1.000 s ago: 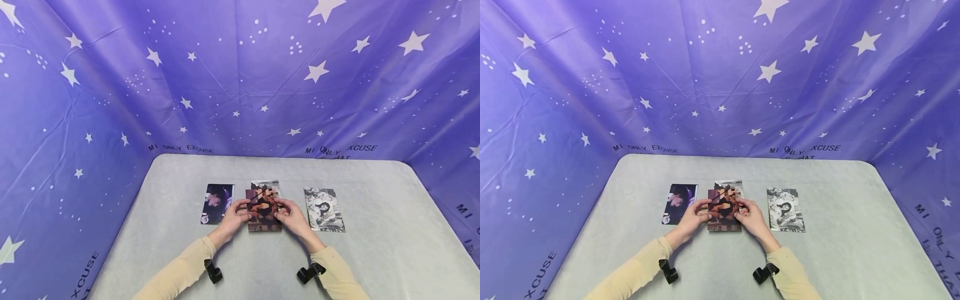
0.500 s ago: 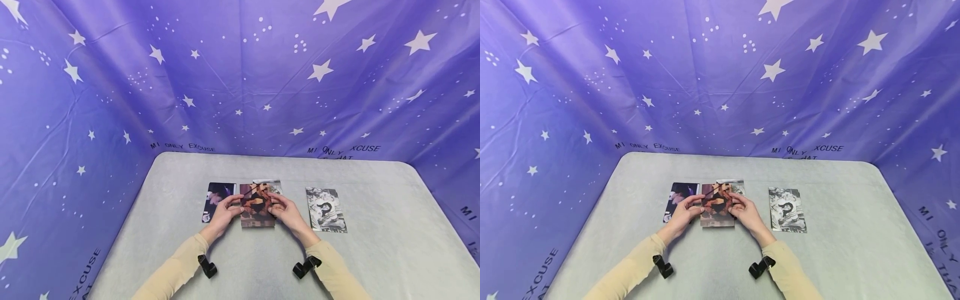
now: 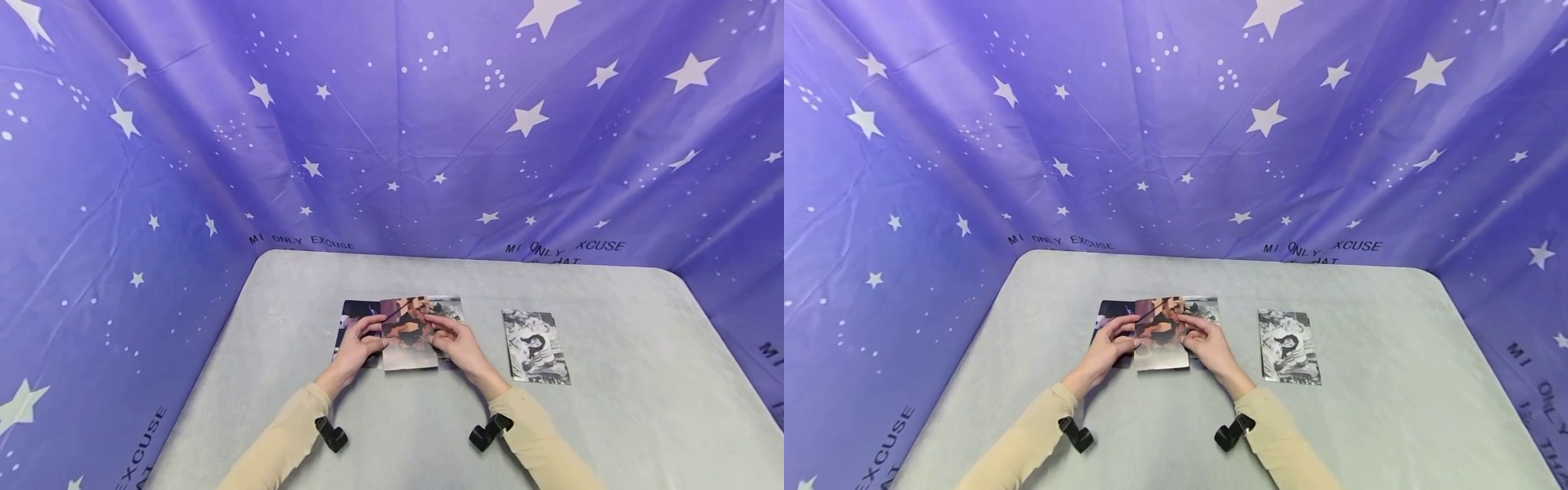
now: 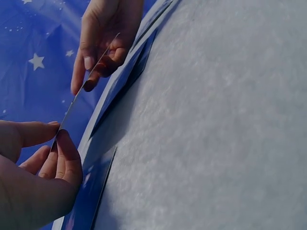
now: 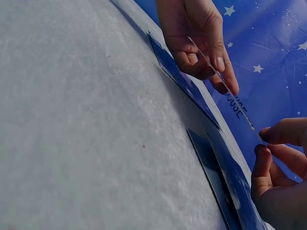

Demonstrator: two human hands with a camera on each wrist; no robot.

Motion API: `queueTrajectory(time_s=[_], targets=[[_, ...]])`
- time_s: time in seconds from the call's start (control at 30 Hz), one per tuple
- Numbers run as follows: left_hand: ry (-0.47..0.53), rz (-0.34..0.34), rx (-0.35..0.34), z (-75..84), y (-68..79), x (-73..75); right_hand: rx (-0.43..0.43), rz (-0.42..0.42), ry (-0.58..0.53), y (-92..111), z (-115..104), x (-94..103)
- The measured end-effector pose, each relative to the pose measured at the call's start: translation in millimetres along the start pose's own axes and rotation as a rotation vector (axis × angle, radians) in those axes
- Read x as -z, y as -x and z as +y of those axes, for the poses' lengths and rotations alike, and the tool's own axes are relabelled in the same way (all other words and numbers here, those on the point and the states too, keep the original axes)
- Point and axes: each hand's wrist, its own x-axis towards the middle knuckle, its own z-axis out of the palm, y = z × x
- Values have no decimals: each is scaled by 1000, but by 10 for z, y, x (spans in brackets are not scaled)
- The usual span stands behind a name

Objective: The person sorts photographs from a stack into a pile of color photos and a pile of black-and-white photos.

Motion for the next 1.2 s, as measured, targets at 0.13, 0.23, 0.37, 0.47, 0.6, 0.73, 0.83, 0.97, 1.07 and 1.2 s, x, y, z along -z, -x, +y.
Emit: queueTrajectory(time_s=[0.13, 0.23, 0.37, 0.47, 0.6, 0.73, 0.83, 0.97, 1.07, 1.2], targets=[[-30, 4, -11, 15, 1, 81, -4, -6, 6, -25, -2, -68], [-47, -8, -21, 34, 5, 159, -17, 2, 5, -52, -2, -133], [-90, -34, -41, 57, 19, 293, -38, 2, -4, -95, 21, -246], [-130, -49, -46, 71, 33, 408, -32, -8, 9, -122, 42, -343], [-160, -61, -22, 82, 41, 560, -10, -28, 60, -148, 42, -469], [-183, -50, 9, 111, 52, 656, -1, -29, 123, -185, 46, -569], [-220, -18, 20, 121, 62, 688, 17, -14, 203, -220, 60, -626], [-290, 42, 0, 134, 80, 703, 33, -9, 320, -267, 81, -686], [-352, 69, -29, 137, 89, 715, 36, -13, 389, -307, 99, -723], [-395, 104, -36, 117, 91, 744, 44, -13, 445, -341, 110, -759]])
